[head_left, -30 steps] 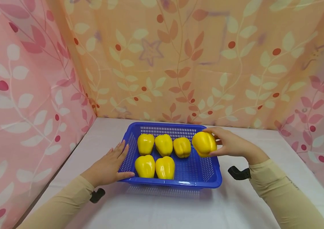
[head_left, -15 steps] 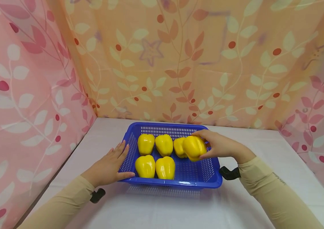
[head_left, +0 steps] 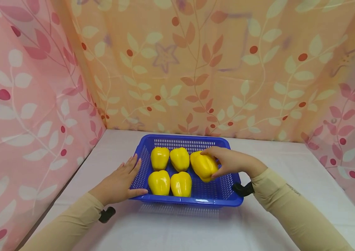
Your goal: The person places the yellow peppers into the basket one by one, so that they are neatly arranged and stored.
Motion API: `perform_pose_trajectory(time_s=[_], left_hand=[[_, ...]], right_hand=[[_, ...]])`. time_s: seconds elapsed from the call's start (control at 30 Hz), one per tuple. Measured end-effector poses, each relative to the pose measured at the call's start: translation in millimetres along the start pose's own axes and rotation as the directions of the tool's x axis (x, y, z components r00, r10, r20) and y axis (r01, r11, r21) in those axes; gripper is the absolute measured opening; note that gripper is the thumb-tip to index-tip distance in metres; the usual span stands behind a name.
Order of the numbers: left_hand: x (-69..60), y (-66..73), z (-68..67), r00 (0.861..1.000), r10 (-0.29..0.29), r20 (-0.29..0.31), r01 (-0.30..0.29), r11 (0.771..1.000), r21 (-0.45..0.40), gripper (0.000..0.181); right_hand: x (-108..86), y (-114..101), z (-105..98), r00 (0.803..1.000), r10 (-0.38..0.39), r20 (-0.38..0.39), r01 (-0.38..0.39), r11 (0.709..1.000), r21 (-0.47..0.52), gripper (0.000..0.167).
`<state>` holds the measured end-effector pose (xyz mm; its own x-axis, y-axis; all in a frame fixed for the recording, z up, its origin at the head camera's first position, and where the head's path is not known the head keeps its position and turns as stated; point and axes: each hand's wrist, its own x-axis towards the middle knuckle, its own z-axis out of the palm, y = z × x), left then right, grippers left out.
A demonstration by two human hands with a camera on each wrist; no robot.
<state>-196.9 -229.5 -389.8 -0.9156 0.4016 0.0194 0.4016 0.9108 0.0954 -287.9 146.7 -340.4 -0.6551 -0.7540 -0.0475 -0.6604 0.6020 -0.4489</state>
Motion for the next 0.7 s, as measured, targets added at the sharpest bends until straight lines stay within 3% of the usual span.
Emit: perform_pose_trajectory(time_s=[0.37, 0.7], left_hand=[[-0.6, 0.2, -1.7, 1.0, 0.009, -0.008, -0.009, 1.0, 0.015, 0.107], [-0.4, 0.1, -1.6, 1.0, 0.007, -0.004, -0.007, 1.0, 0.009, 0.101]], right_hand=[[15.3, -10, 8, 0.997, -0.024, 0.072, 0.025, 1.0, -0.005, 0.075], [24.1, -5, 15, 0.989, 0.053, 0.135, -0.05, 0.998, -0.025, 0.075]])
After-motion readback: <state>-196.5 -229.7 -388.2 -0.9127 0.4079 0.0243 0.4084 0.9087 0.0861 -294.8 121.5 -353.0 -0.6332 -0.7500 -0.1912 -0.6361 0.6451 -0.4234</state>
